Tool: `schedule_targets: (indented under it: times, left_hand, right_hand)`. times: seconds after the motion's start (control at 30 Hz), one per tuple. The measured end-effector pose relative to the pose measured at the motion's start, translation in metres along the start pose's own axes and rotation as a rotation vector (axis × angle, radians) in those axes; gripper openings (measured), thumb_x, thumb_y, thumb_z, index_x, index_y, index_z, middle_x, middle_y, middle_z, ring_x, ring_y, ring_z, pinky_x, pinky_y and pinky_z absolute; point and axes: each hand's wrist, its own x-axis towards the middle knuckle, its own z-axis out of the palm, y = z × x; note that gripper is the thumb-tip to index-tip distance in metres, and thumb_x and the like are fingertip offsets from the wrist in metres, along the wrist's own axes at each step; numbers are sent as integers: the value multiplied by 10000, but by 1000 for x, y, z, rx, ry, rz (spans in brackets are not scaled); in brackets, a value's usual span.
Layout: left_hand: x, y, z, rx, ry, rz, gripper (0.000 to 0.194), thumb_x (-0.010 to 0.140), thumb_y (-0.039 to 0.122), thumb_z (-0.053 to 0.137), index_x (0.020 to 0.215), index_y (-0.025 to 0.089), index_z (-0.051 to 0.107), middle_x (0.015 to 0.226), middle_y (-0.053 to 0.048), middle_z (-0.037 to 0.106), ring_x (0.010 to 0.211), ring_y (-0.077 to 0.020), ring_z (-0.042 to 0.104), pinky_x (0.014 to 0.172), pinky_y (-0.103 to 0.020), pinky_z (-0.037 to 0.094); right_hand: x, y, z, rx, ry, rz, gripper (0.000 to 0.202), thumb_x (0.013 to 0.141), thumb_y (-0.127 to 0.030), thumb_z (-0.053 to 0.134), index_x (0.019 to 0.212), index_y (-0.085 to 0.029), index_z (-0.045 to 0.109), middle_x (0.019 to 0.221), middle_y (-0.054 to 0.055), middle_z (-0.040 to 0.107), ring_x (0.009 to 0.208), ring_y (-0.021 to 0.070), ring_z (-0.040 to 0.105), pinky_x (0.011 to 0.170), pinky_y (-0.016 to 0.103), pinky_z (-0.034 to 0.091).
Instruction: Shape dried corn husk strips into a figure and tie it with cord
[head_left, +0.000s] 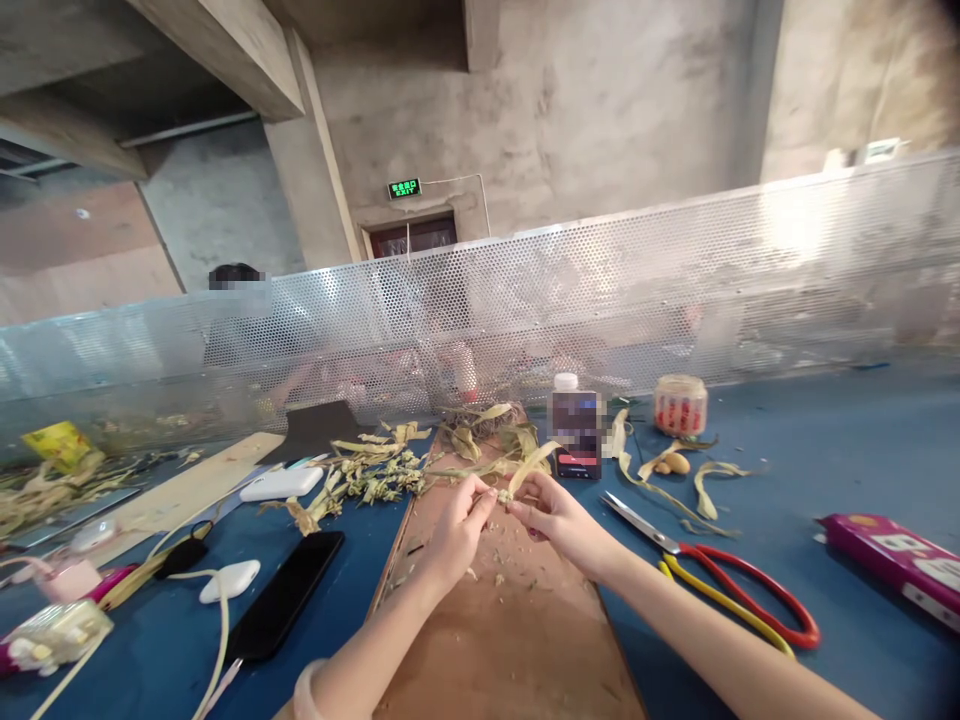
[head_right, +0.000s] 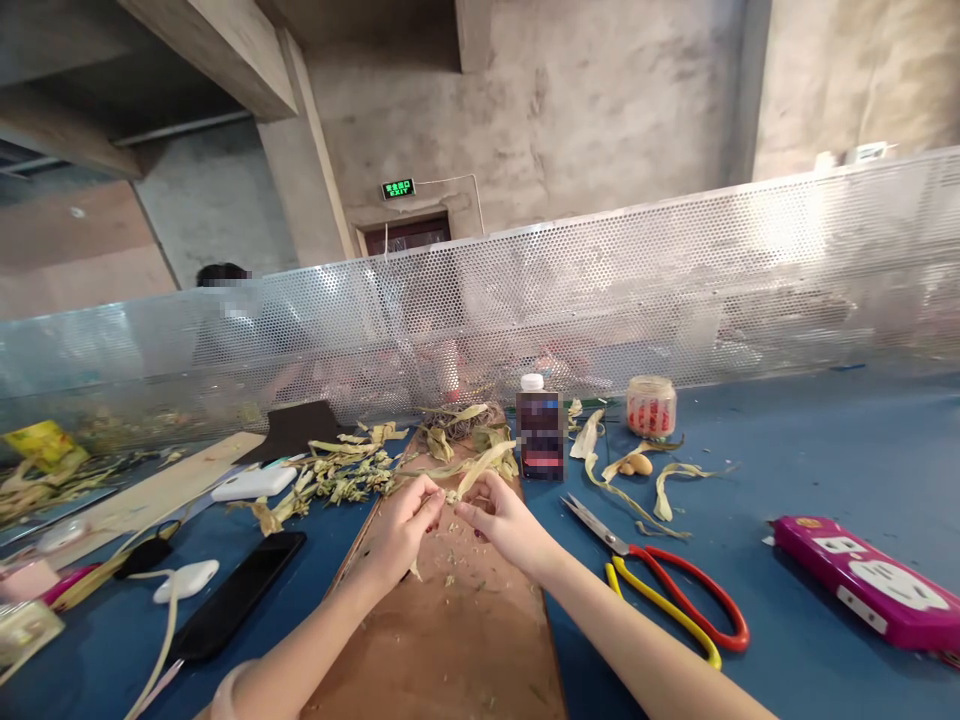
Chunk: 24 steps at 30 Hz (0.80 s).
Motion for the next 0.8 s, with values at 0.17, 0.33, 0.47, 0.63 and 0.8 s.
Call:
schedule_targets:
  times: [0.17, 0.33, 0.47, 0.63, 0.8]
  left_hand:
    - [4, -12, 3, -71, -12, -108, 291, 818, 455, 404, 671, 203, 406, 562, 56, 348, 533, -115, 353, 540, -226, 303]
    - [4, -11, 2, -218, -68, -178, 299, 802, 456, 432, 655, 199, 388, 540, 65, 295, 490, -95, 269, 486, -214, 225]
    - [3, -6, 1, -350, -100, -210, 289, 795, 428, 462, 648, 190, 393, 521, 73, 266, 476, -83, 230, 478, -212, 205]
    - [3, -6, 2, -463, -112, -293, 262, 777, 398, 500, 658, 181, 414, 510, 76, 275, 464, -74, 217, 457, -208, 177]
    - [2, -8, 0, -508, -114, -315, 235, 769, 380, 517, 671, 179, 445, 506, 76, 296, 459, -71, 232, 458, -201, 201]
  right_hand:
    - [0, 8, -1, -487, 80, -160, 206, 836, -362, 469, 754, -183, 531, 690, 14, 552, 626, 140, 498, 570, 247, 382]
    - [-7, 4, 1, -838, 28, -266, 209, 899, -275, 342, 881, -208, 539, 806, 63, 632, 696, 187, 584, 603, 262, 380]
    - [-9, 2, 1, -908, 21, -304, 213, 898, -299, 356, 899, -222, 554, 735, 50, 643, 612, 180, 596, 540, 237, 356]
    - [-8, 3, 2, -874, 80, -321, 212, 888, -305, 379, 819, -213, 558, 580, 3, 574, 474, 128, 500, 489, 209, 323]
    - [-9, 1, 3, -895, 87, -302, 214, 888, -305, 384, 821, -201, 559, 569, -11, 563, 453, 105, 450, 482, 195, 310]
